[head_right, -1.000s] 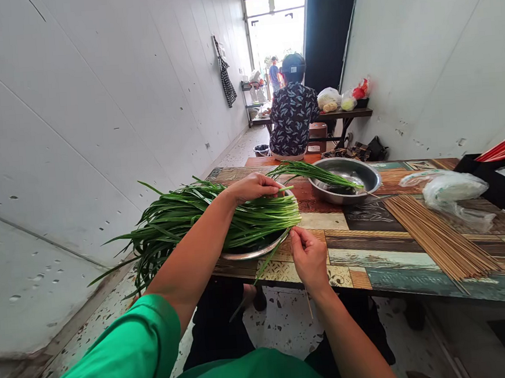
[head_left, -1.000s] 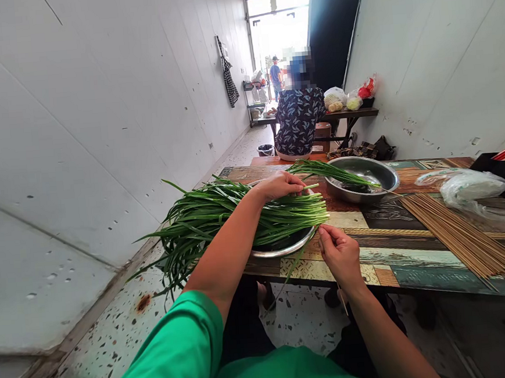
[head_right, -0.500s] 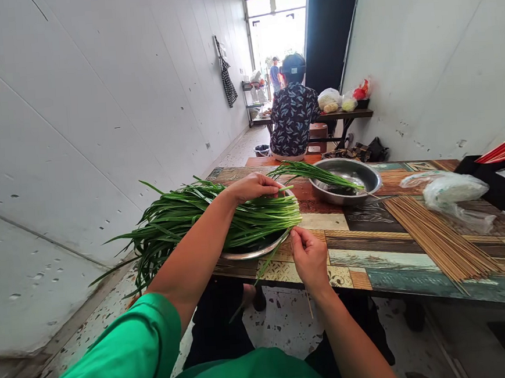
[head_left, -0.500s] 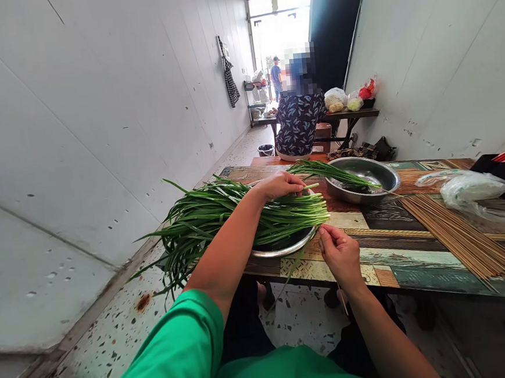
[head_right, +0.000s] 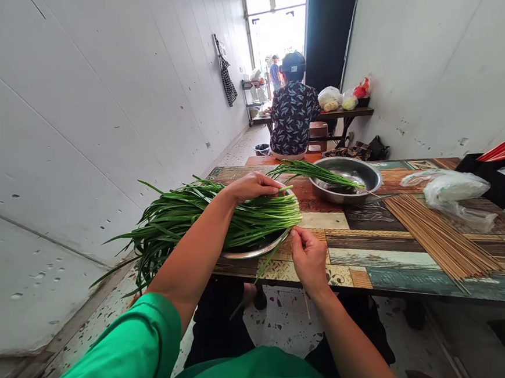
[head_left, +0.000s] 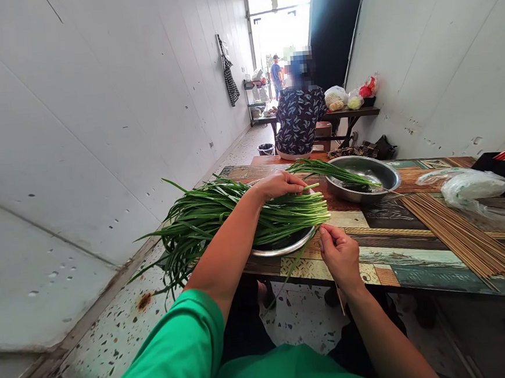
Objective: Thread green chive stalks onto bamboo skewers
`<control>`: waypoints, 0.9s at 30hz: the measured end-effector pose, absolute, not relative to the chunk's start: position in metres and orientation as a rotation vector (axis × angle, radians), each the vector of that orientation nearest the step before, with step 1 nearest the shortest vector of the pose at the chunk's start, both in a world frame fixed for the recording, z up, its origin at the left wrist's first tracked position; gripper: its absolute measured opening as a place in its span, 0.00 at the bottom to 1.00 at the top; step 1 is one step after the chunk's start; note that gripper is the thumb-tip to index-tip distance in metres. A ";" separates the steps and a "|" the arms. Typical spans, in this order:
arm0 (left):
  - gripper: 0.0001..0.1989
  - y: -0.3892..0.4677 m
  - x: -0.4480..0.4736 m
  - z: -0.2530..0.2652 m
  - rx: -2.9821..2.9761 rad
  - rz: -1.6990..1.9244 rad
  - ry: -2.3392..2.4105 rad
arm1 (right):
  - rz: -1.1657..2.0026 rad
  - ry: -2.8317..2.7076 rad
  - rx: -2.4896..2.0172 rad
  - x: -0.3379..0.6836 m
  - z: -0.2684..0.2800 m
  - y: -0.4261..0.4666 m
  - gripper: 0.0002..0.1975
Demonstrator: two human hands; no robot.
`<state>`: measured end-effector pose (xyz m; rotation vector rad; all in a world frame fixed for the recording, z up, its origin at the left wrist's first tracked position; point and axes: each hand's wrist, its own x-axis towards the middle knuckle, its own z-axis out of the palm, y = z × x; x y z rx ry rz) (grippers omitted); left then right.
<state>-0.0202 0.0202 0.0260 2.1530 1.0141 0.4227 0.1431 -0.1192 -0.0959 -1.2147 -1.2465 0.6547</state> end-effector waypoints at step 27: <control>0.14 0.027 -0.018 0.024 2.140 0.441 1.068 | 0.821 -1.289 -1.159 0.151 -0.095 -0.124 0.18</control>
